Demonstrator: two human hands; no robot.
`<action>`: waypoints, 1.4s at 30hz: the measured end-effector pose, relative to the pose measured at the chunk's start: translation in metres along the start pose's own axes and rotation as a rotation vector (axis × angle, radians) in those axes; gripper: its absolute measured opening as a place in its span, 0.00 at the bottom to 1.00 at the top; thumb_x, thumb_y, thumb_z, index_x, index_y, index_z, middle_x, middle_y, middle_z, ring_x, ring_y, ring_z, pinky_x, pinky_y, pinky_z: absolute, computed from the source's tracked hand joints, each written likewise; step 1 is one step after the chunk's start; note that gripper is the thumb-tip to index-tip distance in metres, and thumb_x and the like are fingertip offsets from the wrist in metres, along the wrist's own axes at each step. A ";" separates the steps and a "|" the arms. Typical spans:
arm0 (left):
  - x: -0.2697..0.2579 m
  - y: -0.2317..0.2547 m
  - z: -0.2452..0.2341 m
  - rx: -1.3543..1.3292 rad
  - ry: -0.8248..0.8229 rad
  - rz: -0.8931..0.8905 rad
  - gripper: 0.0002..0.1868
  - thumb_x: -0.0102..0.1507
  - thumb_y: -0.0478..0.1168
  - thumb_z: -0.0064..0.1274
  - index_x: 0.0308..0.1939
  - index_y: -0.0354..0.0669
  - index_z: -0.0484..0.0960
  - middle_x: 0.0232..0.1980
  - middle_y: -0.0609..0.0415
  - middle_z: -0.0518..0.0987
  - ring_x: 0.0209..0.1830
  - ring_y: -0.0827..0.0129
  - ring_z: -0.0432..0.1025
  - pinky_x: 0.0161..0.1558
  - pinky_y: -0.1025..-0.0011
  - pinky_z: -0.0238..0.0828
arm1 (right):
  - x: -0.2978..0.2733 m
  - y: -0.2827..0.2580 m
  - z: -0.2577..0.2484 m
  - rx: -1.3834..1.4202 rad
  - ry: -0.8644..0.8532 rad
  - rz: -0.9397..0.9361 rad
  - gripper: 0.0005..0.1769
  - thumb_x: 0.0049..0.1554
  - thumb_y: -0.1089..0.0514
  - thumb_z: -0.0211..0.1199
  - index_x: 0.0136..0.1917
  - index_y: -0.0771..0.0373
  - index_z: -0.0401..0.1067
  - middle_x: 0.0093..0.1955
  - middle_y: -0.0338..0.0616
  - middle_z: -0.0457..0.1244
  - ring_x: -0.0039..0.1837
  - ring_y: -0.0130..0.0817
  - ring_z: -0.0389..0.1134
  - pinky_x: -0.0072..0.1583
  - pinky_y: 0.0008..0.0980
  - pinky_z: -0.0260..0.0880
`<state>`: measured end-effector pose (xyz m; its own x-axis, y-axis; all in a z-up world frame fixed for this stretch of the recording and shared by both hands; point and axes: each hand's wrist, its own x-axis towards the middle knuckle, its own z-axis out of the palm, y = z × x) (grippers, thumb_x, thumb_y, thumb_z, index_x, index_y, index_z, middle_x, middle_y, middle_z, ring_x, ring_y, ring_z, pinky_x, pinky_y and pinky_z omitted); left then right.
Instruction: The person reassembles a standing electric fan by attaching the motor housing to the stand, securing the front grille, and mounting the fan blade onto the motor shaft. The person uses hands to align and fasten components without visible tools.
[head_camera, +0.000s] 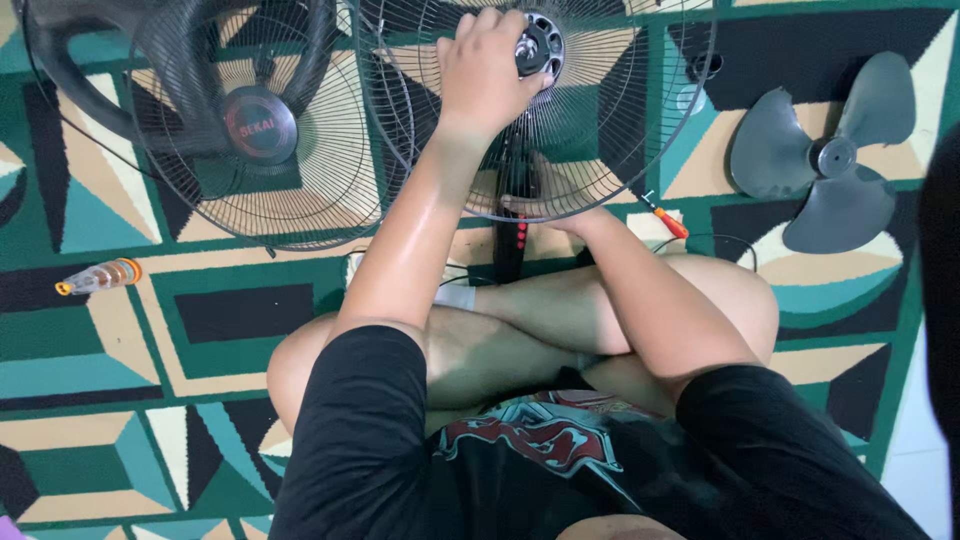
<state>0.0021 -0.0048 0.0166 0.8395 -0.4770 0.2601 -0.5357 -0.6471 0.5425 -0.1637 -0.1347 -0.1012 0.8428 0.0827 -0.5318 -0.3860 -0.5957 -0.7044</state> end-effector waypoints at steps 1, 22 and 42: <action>-0.001 0.000 0.000 0.008 0.002 -0.005 0.31 0.47 0.50 0.77 0.50 0.48 0.81 0.49 0.56 0.78 0.53 0.57 0.69 0.49 0.51 0.61 | 0.003 -0.007 0.002 -0.067 0.028 -0.038 0.69 0.51 0.29 0.73 0.79 0.79 0.41 0.75 0.71 0.53 0.78 0.58 0.54 0.75 0.44 0.53; 0.000 -0.004 0.014 -0.141 0.023 -0.087 0.33 0.40 0.47 0.80 0.47 0.46 0.84 0.49 0.54 0.78 0.55 0.54 0.73 0.54 0.53 0.68 | -0.030 -0.035 0.039 0.189 0.235 -0.131 0.48 0.43 0.46 0.80 0.69 0.70 0.65 0.63 0.58 0.65 0.66 0.49 0.67 0.69 0.44 0.65; 0.001 -0.014 0.005 -0.258 -0.053 0.080 0.26 0.50 0.40 0.76 0.53 0.52 0.89 0.49 0.54 0.74 0.54 0.57 0.69 0.57 0.58 0.65 | -0.018 -0.038 0.015 0.153 -0.063 0.003 0.29 0.46 0.45 0.76 0.54 0.65 0.75 0.51 0.51 0.70 0.55 0.42 0.72 0.57 0.40 0.72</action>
<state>0.0102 0.0008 0.0047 0.7858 -0.5555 0.2722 -0.5541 -0.4364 0.7089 -0.1697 -0.1012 -0.0717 0.8182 0.1337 -0.5592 -0.4452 -0.4681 -0.7633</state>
